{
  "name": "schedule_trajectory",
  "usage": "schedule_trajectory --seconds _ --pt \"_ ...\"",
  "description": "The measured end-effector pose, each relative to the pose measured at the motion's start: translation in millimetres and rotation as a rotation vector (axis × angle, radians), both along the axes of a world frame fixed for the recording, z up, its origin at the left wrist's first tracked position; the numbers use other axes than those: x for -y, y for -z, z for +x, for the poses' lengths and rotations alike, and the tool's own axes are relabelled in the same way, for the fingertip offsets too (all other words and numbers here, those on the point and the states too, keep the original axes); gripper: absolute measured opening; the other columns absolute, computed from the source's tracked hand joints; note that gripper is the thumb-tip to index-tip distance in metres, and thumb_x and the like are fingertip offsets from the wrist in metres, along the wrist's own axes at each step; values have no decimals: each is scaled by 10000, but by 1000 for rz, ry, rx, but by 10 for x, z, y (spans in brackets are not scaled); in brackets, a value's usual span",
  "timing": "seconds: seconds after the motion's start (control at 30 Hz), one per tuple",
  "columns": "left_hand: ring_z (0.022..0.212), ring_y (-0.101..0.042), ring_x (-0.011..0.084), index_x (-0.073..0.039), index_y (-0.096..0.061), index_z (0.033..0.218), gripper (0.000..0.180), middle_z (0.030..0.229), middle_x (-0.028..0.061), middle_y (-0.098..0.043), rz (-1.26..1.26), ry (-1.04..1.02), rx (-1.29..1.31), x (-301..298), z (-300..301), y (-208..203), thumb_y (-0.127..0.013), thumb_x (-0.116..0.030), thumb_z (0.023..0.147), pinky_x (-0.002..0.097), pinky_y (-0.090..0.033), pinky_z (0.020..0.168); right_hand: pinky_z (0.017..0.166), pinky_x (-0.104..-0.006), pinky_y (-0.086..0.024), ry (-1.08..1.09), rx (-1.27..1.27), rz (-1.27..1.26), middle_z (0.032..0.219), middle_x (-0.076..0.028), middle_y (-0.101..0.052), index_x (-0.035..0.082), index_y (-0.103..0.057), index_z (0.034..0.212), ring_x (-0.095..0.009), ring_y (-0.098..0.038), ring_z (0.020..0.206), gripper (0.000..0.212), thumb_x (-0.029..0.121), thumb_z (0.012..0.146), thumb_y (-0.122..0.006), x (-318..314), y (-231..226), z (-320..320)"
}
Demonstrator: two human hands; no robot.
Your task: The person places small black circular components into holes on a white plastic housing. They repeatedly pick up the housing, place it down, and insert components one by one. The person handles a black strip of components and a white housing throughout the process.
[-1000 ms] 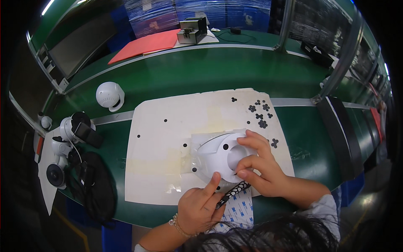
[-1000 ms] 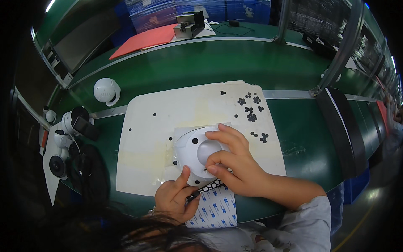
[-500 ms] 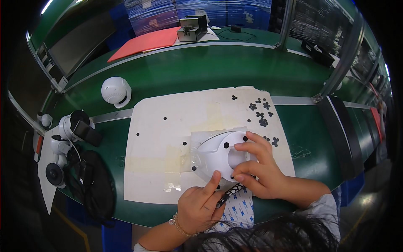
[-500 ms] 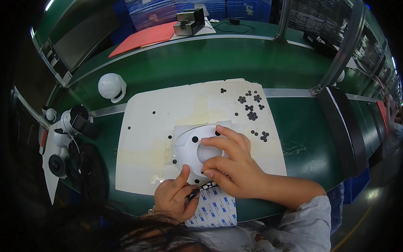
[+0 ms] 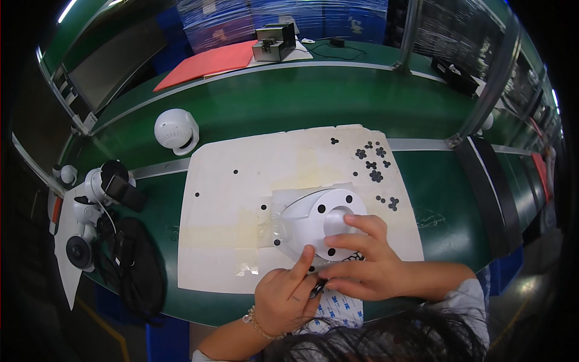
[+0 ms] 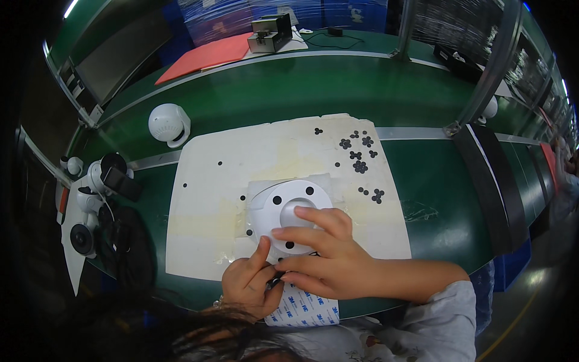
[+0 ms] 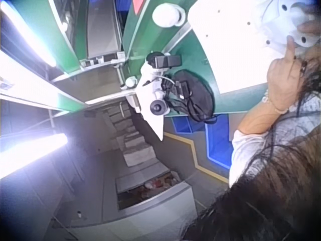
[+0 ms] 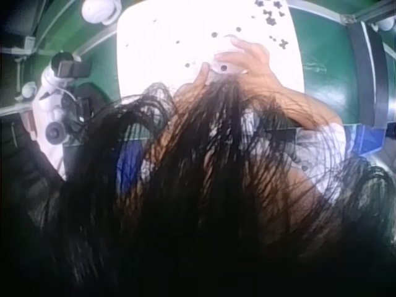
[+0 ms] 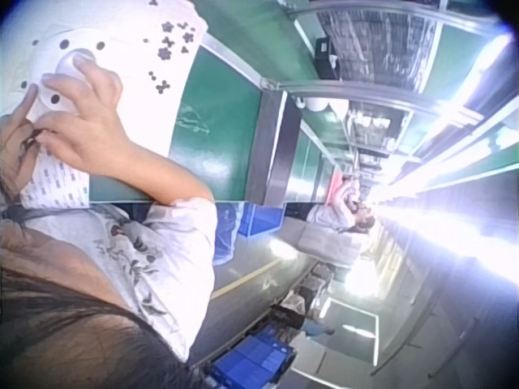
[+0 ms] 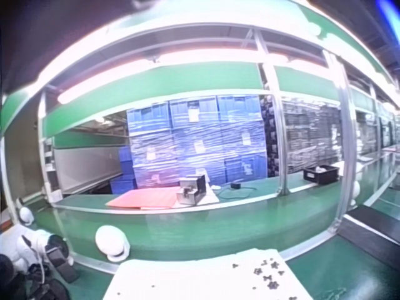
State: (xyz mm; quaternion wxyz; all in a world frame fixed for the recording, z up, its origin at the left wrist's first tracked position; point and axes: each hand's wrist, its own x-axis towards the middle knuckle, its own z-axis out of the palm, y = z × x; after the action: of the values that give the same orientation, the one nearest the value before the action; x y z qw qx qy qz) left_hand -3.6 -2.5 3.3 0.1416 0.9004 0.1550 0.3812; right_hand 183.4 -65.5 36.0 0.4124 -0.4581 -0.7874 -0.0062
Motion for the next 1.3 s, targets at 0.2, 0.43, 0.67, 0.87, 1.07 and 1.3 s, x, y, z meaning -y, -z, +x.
schedule_trajectory --seconds 0.2,0.43,0.67,0.87,1.07,1.3 --pt "527 -524 158 -31 -611 863 293 1244 202 -495 67 -10 4 -19 4 7 -625 -89 577 260 -426 519 890 -417 -270 -120 16 -9 1234 -42 -488 138 -638 842 -288 -330 1214 163 192 700 -696 5 62 39" --pt "517 -512 150 -43 -615 871 334 1247 199 -494 78 -21 8 -8 16 40 -602 -66 537 261 -423 517 923 -447 -244 -152 67 -60 1243 -51 -476 160 -644 770 -320 -268 1249 109 197 685 -701 -48 6 74" --pt "521 -513 198 -62 -640 868 369 1280 198 -461 88 -26 -32 -10 -3 36 -620 -50 500 294 -426 503 985 -454 -202 -9 -77 -198 1295 -94 -425 112 -576 814 -325 -275 1257 71 156 780 -620 15 -55 266" --pt "508 -500 157 -31 -647 858 345 1245 203 -495 100 -29 -25 -25 -5 18 -611 -89 520 262 -424 514 1013 -462 -177 148 -143 -354 1340 -142 -356 100 -552 850 -364 -218 1291 45 121 820 -577 33 -85 428" --pt "501 -496 159 -23 -653 844 324 1231 204 -506 98 -30 -6 -34 3 34 -616 -85 529 262 -423 511 1014 -459 -171 120 -129 -398 1357 -145 -333 106 -550 849 -364 -213 1294 43 102 815 -576 35 -92 409" --pt "499 -499 161 -17 -652 840 306 1226 196 -514 98 -41 -18 -30 5 22 -617 -83 543 261 -426 511 1006 -469 -176 152 -101 -366 1342 -142 -360 111 -567 835 -351 -241 1285 52 103 792 -594 57 -96 389"
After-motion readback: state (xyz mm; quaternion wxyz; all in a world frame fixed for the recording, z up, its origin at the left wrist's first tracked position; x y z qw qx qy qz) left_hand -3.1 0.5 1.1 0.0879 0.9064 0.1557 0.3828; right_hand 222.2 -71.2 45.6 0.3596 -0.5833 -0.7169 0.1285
